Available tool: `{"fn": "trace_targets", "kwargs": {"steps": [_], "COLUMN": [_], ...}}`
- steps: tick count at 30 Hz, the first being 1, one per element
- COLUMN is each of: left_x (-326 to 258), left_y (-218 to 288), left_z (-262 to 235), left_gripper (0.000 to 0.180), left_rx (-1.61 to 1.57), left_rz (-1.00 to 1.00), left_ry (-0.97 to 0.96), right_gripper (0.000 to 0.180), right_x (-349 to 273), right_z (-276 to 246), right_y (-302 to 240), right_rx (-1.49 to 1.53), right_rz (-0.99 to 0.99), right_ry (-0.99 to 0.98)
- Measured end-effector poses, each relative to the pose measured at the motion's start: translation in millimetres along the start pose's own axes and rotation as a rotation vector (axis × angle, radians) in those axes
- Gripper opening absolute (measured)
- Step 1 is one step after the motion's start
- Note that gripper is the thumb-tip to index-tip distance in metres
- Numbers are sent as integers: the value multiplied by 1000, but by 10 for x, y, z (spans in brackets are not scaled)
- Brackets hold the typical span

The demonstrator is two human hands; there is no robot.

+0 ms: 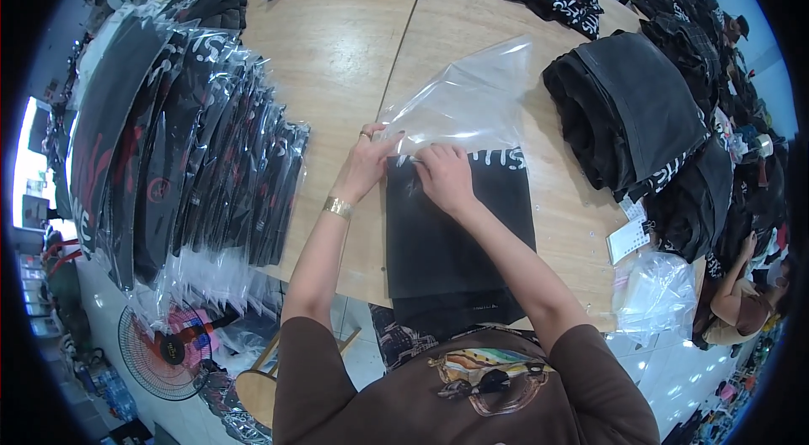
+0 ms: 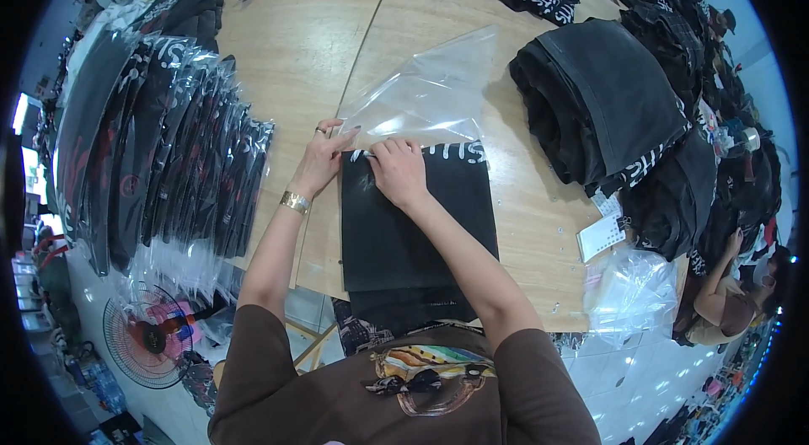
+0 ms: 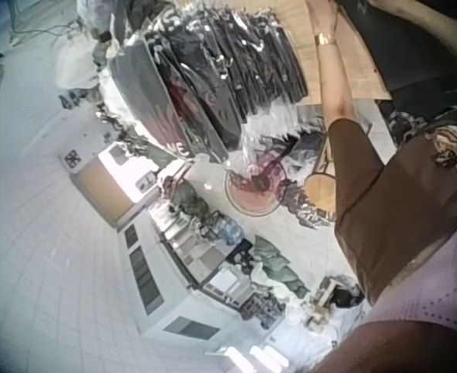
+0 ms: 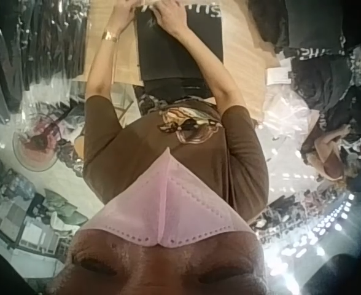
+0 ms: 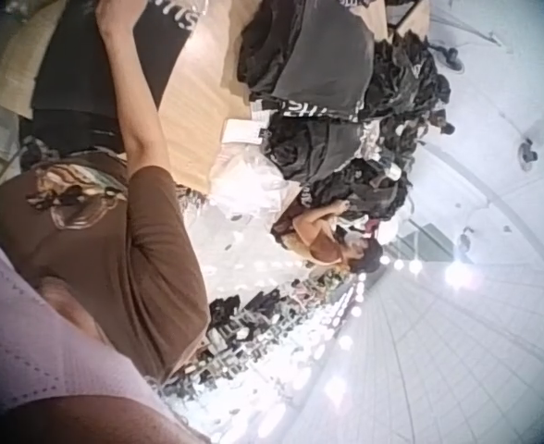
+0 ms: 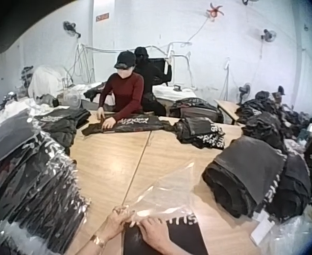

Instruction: Bagging folded black shirts into plastic bags and adding labels.

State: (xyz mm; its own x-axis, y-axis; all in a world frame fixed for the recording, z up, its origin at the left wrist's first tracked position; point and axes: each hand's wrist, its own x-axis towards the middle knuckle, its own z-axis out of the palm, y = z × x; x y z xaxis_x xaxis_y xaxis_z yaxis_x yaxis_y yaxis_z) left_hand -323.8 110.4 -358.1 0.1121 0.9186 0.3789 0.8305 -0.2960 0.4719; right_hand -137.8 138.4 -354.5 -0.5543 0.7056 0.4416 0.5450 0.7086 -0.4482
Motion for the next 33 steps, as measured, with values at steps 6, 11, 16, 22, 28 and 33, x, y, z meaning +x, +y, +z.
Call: {"fn": "trace_targets", "kwargs": {"steps": [6, 11, 16, 22, 28, 33], "left_x": [-199, -409, -287, -217, -282, -216], "left_y": [158, 78, 299, 381, 471, 534], "left_z": [92, 335, 256, 387, 421, 464], "left_gripper": [42, 53, 65, 72, 71, 61], "left_rx": [-302, -694, -684, -448, -545, -387], "left_rz": [-249, -560, -781, -732, -751, -773], "left_ry": [36, 359, 292, 443, 631, 575], "right_gripper": [13, 18, 43, 58, 27, 29], "right_x": [-3, -132, -447, -571, 12, 227], "right_z": [120, -84, -634, -774, -441, -27], "right_y": [-18, -35, 325, 816, 273, 222], "right_rx": [-235, -145, -329, -214, -70, -308], "right_rz": [96, -2, 194, 610, -222, -183], "right_ry": [29, 171, 301, 268, 91, -206]}}
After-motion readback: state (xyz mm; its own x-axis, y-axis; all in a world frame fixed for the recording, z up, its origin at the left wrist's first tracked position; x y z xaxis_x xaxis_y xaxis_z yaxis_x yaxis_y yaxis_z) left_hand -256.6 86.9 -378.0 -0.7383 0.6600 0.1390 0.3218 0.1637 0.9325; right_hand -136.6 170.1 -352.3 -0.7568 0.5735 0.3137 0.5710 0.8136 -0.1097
